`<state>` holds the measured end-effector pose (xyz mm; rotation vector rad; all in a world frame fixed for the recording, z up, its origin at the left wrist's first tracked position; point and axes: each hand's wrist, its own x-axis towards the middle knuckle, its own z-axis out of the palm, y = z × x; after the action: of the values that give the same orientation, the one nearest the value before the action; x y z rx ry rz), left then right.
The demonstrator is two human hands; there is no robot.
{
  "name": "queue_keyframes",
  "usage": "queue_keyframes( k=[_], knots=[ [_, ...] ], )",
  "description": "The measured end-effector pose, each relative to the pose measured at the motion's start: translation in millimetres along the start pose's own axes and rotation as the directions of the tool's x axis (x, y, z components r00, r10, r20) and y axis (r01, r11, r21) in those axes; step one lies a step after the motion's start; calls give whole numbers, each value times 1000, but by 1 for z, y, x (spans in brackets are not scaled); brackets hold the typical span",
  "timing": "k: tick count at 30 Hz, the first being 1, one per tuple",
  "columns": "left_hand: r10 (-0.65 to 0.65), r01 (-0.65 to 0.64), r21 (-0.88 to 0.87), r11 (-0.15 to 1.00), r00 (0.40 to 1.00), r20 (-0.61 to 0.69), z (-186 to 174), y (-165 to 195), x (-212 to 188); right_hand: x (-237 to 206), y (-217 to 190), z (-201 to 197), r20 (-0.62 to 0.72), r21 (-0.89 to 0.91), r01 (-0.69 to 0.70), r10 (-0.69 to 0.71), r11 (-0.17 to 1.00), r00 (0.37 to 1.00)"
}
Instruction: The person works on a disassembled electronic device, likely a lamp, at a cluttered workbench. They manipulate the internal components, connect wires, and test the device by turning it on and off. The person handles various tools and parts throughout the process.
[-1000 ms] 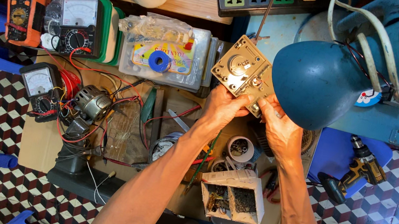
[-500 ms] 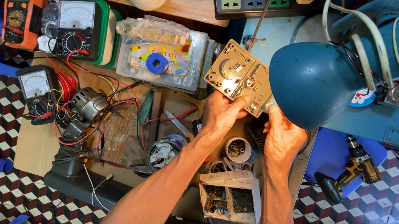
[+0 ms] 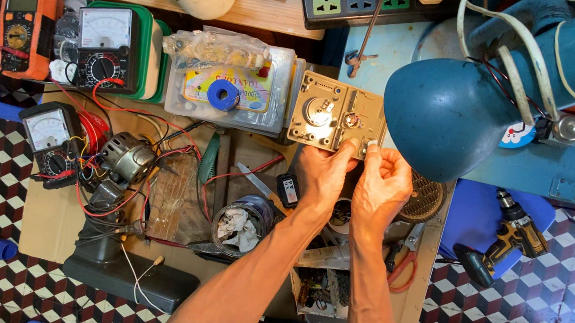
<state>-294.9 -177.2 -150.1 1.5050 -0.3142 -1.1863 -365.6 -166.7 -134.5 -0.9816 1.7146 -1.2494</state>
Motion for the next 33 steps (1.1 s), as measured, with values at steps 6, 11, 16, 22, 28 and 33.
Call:
queue_keyframes(
  k=[6,11,16,22,28,33],
  knots=[
    [-14,28,179,983,997,-81,1,8,-5,1,6,7,-33,44,-47,48,998,998],
    [31,-10,244,970,996,-82,1,11,-6,-5,6,10,-64,-48,75,-78,996,995],
    [-1,29,298,954,996,-95,0,16,-10,-6,1,15,-88,-10,35,-36,999,995],
    [-26,42,218,975,997,-75,1,19,-14,1,-9,10,-70,4,5,-5,1000,998],
    [17,8,263,965,996,-90,2,15,-13,-1,-17,0,16,-42,15,-14,999,1000],
    [21,4,260,966,995,-92,1,10,-13,-1,-14,-5,21,-199,4,0,980,1000]
  ],
)
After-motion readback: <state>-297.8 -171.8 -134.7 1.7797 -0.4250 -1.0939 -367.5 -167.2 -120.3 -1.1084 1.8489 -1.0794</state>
